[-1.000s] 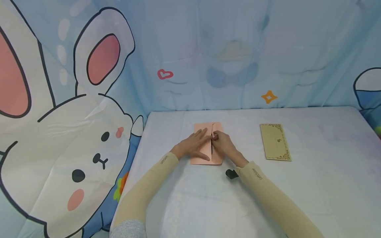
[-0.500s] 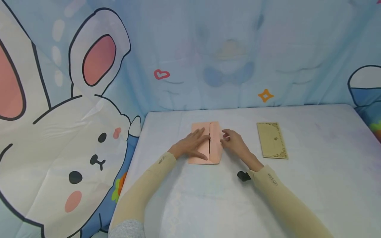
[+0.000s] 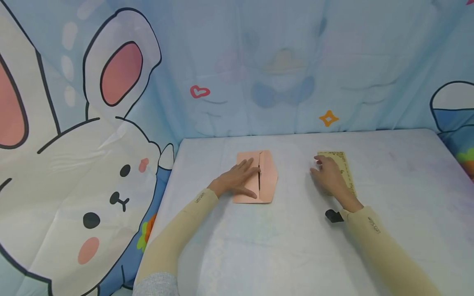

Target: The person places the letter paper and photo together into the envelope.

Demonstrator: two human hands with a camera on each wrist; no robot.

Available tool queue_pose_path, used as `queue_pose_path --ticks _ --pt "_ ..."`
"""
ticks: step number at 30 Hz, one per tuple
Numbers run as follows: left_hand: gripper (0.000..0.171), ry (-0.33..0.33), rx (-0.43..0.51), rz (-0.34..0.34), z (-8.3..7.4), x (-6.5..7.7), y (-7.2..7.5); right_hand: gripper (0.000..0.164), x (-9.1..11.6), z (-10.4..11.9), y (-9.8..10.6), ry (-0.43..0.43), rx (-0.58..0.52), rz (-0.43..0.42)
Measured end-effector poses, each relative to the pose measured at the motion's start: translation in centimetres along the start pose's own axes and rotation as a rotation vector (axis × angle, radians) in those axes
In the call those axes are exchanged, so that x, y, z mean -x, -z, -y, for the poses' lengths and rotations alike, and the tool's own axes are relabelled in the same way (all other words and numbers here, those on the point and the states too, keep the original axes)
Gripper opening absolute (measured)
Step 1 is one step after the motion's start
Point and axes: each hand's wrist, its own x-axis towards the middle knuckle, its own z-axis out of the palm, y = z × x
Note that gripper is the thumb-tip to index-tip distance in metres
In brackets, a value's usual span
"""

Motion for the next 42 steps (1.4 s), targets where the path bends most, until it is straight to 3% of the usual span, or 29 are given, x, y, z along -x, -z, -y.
queue_pose_path --ticks 4,9,16,27,30,35,42 --pt "0.099 -0.006 0.005 -0.007 0.0 0.0 0.0 0.049 0.4 -1.7 1.2 0.005 0.062 -0.059" --pt "0.099 -0.011 0.019 -0.013 0.0 0.0 0.0 0.059 0.8 -2.4 2.1 -0.06 0.125 -0.069" --pt "0.099 0.001 0.018 -0.005 0.0 0.2 -0.1 0.087 1.2 -3.0 2.5 -0.194 0.13 -0.004" --pt "0.099 -0.02 0.022 -0.005 -0.1 0.6 -0.1 0.111 1.4 -3.0 3.8 -0.275 0.133 0.083" --pt "0.099 -0.018 0.022 -0.003 -0.2 0.7 -0.1 0.109 1.2 -3.6 3.9 -0.28 0.13 0.07" --pt "0.099 -0.022 0.021 -0.008 -0.2 0.7 -0.1 0.092 1.1 -4.6 4.2 -0.263 0.085 0.029" --pt "0.1 -0.02 0.026 -0.005 -0.3 0.8 0.0 0.083 1.2 -5.7 4.5 -0.276 0.043 0.033"
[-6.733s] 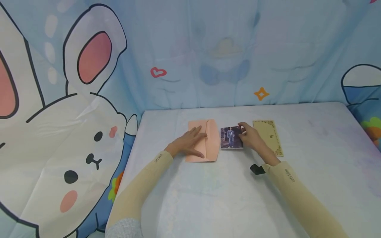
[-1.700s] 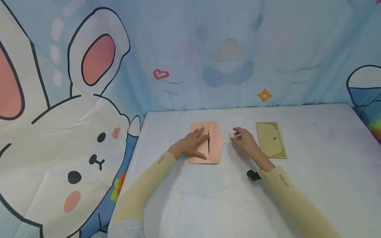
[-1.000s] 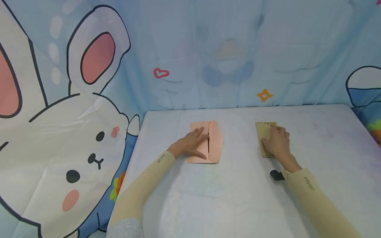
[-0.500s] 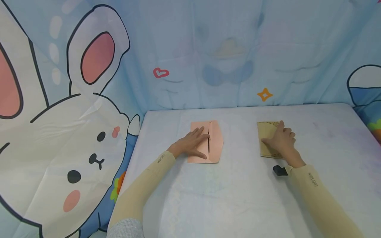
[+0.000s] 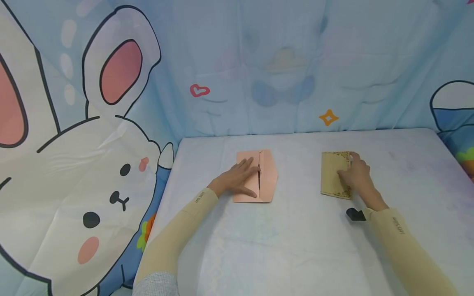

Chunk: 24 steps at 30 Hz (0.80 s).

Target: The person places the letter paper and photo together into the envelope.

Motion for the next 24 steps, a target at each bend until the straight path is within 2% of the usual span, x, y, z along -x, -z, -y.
queue_pose_path --ticks 12,24 --pt "0.099 -0.006 0.004 -0.003 0.02 -0.03 -0.01 0.071 0.34 -0.77 0.2 0.077 -0.051 -0.024" --pt "0.099 -0.008 0.007 -0.004 -0.14 0.07 0.18 0.065 0.69 -0.49 0.93 0.035 -0.093 0.042"
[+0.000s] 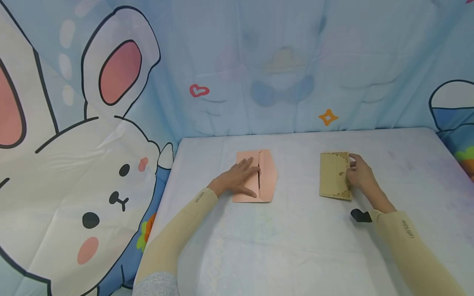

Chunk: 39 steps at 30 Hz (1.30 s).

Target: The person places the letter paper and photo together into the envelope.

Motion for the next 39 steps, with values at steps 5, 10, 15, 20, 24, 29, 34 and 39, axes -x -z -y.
queue_pose_path --ticks 5,10,15,20,24,29,34,39 --pt "0.098 0.002 -0.001 0.003 0.1 -0.1 0.0 0.064 0.0 0.3 -0.3 -0.018 -0.042 0.006" --pt "0.099 0.002 0.004 0.008 0.1 -0.1 0.0 0.064 0.2 1.0 -0.8 0.011 -0.112 0.02" --pt "0.099 -0.003 0.012 0.003 0.1 -0.1 0.0 0.064 0.1 2.0 -1.3 0.04 -0.14 0.038" --pt "0.098 -0.002 0.017 0.006 0.1 -0.1 0.0 0.063 0.2 3.0 -1.9 0.059 -0.151 0.044" --pt "0.099 -0.004 0.019 0.007 0.2 -0.1 0.0 0.063 0.2 3.8 -2.2 0.064 -0.148 0.05" --pt "0.098 0.002 0.011 0.007 0.2 -0.2 -0.1 0.062 0.2 4.5 -2.7 0.082 -0.166 0.061" --pt "0.099 0.005 -0.003 0.012 0.2 -0.3 -0.2 0.063 0.0 5.3 -3.5 0.105 -0.19 0.065" --pt "0.099 0.004 0.001 0.013 0.2 -0.3 -0.2 0.063 -0.1 6.4 -4.3 0.101 -0.203 0.082"
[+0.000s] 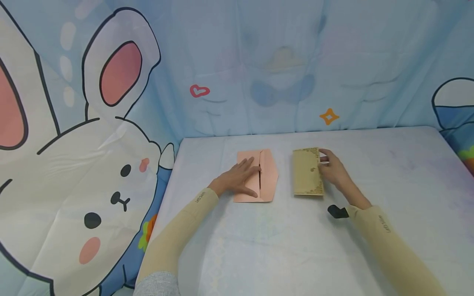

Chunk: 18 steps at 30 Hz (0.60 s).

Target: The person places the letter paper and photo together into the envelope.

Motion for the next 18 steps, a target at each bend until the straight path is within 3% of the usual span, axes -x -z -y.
queue_pose_path --ticks 18 --pt "0.099 0.0 -0.02 0.005 0.2 -0.2 -0.1 0.064 -0.9 2.6 -3.7 -0.003 -0.056 0.051"
